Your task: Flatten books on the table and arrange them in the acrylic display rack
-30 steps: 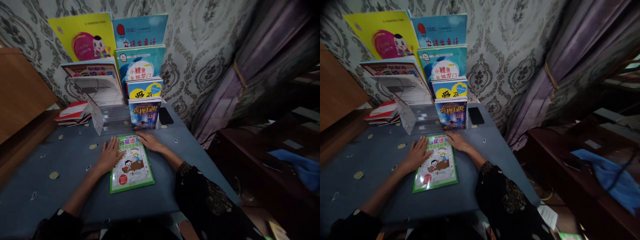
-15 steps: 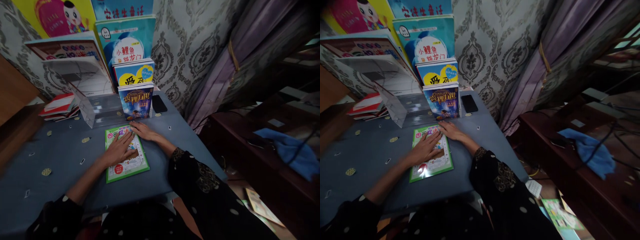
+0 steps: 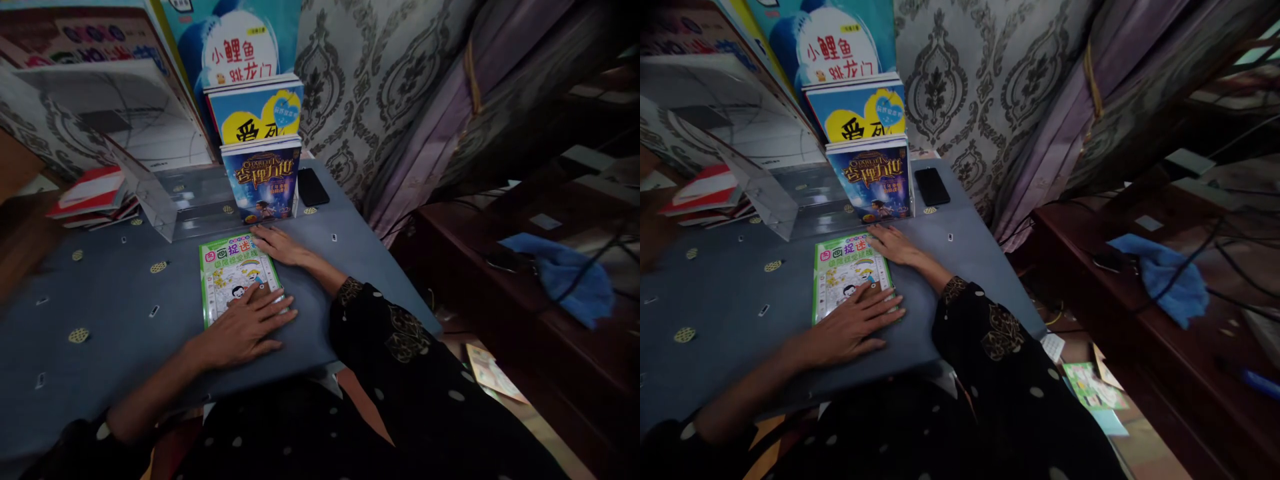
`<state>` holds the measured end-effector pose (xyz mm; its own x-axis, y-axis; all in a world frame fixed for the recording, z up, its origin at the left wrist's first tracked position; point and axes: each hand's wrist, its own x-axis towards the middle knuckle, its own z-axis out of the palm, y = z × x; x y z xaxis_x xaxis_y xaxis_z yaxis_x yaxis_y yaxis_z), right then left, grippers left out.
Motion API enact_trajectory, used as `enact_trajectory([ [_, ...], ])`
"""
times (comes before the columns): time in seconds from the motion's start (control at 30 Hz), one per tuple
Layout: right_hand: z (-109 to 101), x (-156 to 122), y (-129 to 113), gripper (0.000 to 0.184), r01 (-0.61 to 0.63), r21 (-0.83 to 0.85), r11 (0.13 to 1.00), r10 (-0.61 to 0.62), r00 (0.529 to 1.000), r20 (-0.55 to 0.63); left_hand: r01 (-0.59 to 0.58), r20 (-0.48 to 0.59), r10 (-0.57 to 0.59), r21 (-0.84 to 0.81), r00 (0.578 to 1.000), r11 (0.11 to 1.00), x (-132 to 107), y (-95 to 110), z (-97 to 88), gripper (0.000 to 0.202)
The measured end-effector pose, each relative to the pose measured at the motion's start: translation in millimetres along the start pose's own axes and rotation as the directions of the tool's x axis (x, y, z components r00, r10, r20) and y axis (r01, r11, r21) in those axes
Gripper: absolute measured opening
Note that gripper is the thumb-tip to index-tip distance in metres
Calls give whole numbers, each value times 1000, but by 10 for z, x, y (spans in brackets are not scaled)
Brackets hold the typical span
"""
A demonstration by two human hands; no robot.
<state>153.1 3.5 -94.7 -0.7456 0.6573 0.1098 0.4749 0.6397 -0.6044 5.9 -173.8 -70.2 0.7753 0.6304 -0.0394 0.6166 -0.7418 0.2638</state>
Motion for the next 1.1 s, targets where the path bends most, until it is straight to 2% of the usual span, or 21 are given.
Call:
enact_trajectory([
  [0.17,22,-18,14,54,9,-21,1000,-9,1000,-17,-45,-21,44,-20,999,999,-35,33,-1,56],
  [0.27,52,-13,61,54,24,-23,999,-25,999,-36,-33,-26,32,-72,999,997,-33,-54,-30,53],
  [0.37,68,2,98,54,44,-7,999,-44,998,-43,14,-74,-21,-101,997,995,22,-281,-62,50],
  [0.5,63,21,109,57,21,12,1000,-20,999,-35,103,-192,-114,-67,975,992,178,-717,-117,49],
  [0.6,45,23,107,58,18,15,1000,-18,999,-38,117,-258,-127,-53,958,992,306,-994,-175,44],
  [0.7,35,11,83,58,32,-2,999,-32,998,-46,119,-290,-130,-57,948,991,403,-1180,-210,39],
  [0.77,54,-7,33,58,11,-40,999,-13,998,-58,132,-301,-145,-64,943,989,443,-1272,-202,36],
  [0.93,218,-139,-255,64,-200,-258,945,148,967,-205,120,-310,-151,-117,938,986,480,-1461,-134,41],
  [1.1,425,-383,-565,73,-153,-386,910,73,974,-212,-1,-309,-90,-281,947,960,490,-1613,-136,41],
])
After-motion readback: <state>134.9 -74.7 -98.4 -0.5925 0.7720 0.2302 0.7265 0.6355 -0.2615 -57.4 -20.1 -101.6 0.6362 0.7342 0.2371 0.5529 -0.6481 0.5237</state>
